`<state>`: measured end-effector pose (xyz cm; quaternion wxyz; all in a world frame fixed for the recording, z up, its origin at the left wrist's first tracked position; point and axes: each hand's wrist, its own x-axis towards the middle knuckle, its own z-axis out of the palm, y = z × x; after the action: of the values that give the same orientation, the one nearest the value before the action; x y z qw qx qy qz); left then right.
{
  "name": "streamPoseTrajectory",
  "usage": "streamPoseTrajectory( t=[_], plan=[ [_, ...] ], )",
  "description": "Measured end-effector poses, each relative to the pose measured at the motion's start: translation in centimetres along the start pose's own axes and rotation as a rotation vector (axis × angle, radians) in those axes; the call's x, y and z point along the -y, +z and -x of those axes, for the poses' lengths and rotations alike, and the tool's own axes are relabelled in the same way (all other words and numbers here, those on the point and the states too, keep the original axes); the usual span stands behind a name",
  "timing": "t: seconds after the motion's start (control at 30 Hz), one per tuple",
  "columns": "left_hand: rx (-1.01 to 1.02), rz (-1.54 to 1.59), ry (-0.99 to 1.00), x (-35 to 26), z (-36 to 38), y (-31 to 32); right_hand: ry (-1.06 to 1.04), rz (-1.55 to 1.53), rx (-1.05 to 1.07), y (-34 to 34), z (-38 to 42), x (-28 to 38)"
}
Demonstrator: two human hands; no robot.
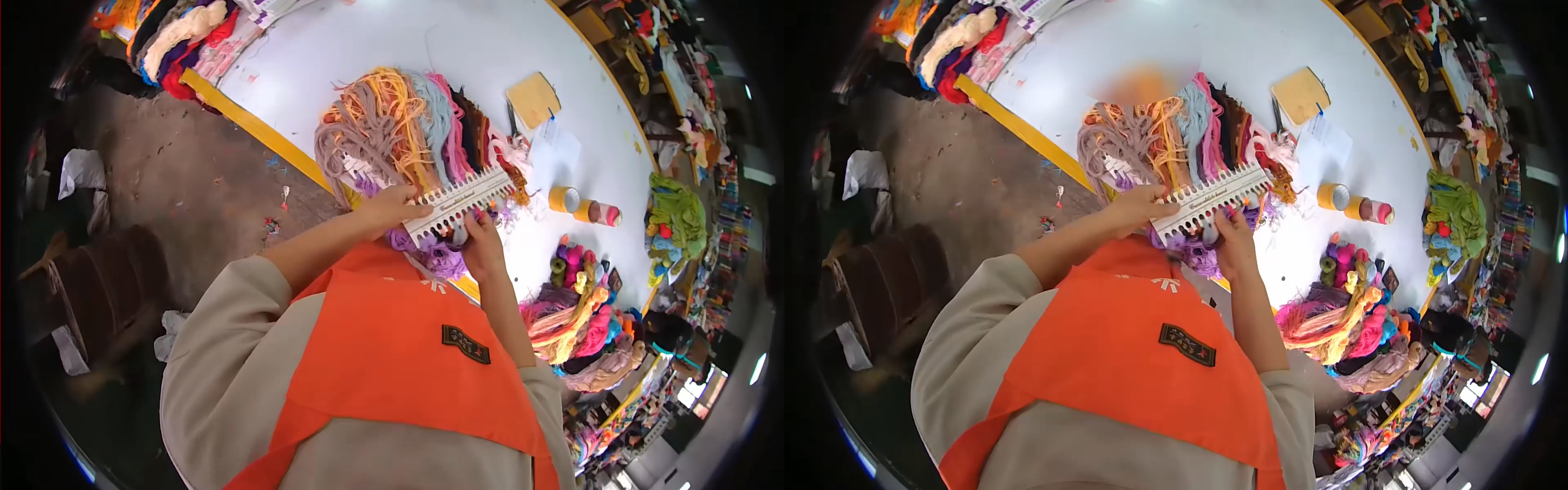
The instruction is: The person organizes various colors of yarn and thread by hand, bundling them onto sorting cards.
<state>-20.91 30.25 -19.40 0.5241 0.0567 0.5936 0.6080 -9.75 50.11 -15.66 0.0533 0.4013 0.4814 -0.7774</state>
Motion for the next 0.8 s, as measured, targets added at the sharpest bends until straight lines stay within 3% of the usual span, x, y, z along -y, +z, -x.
streamPoseTrajectory(
  t=[0.03,0.07,0.1,0.13,0.17,0.27,0.33,0.37,0.43,0.47,0.5,0.53,0.6,0.63,0.8],
  plan=[
    [-0.056,0.143,0.181,1.2,-0.9,0.9,0.060,0.293,-0.053,-1.1,0.0,0.4],
    [-0.045,-0.176,0.142,-0.5,-0.4,0.6,-0.188,0.707,-0.206,-3.4,-1.4,-1.0],
    [-0.033,-0.498,0.107,-2.5,0.1,0.2,-0.696,1.088,-0.398,-2.8,-0.8,0.9],
    [0.017,-0.584,0.287,-1.5,-0.6,-0.4,-0.870,1.210,-0.434,-2.4,-0.3,3.3],
    [0.073,-0.481,0.296,-1.4,-0.7,-0.6,-0.990,1.185,-0.305,-1.8,-0.6,5.1],
    [0.174,-0.336,0.359,-2.4,-0.6,-1.3,-1.004,1.570,0.238,1.6,-2.4,8.8],
    [0.234,-0.410,0.242,-3.6,-0.1,-2.3,-0.858,1.699,0.399,1.4,-5.7,7.5],
    [0.230,-0.410,0.245,-3.5,0.1,-3.0,-0.672,1.708,0.499,2.0,-6.4,8.3],
    [-0.007,0.127,0.186,-2.8,1.3,-4.7,-0.523,1.818,0.645,2.4,-6.9,9.9],
    [-0.076,0.185,0.097,-2.2,1.4,-6.3,-0.655,1.734,0.688,2.2,-6.1,10.4],
    [-0.142,0.241,0.006,-1.3,1.0,-8.4,-0.658,1.720,0.700,2.6,-4.6,11.4],
    [-0.075,-0.101,-0.039,1.2,-0.7,-10.5,-0.659,1.706,0.710,3.4,-2.8,12.7],
    [0.270,-0.336,0.245,-0.3,-2.8,-8.2,-0.635,1.671,0.712,5.1,1.1,15.6],
    [0.252,-0.684,0.528,-1.8,-4.1,-5.3,-0.655,1.646,0.702,5.6,2.8,16.6],
    [0.270,-0.915,0.783,-7.7,-9.8,0.2,-0.650,1.598,0.519,4.6,10.9,19.7]
  ],
)
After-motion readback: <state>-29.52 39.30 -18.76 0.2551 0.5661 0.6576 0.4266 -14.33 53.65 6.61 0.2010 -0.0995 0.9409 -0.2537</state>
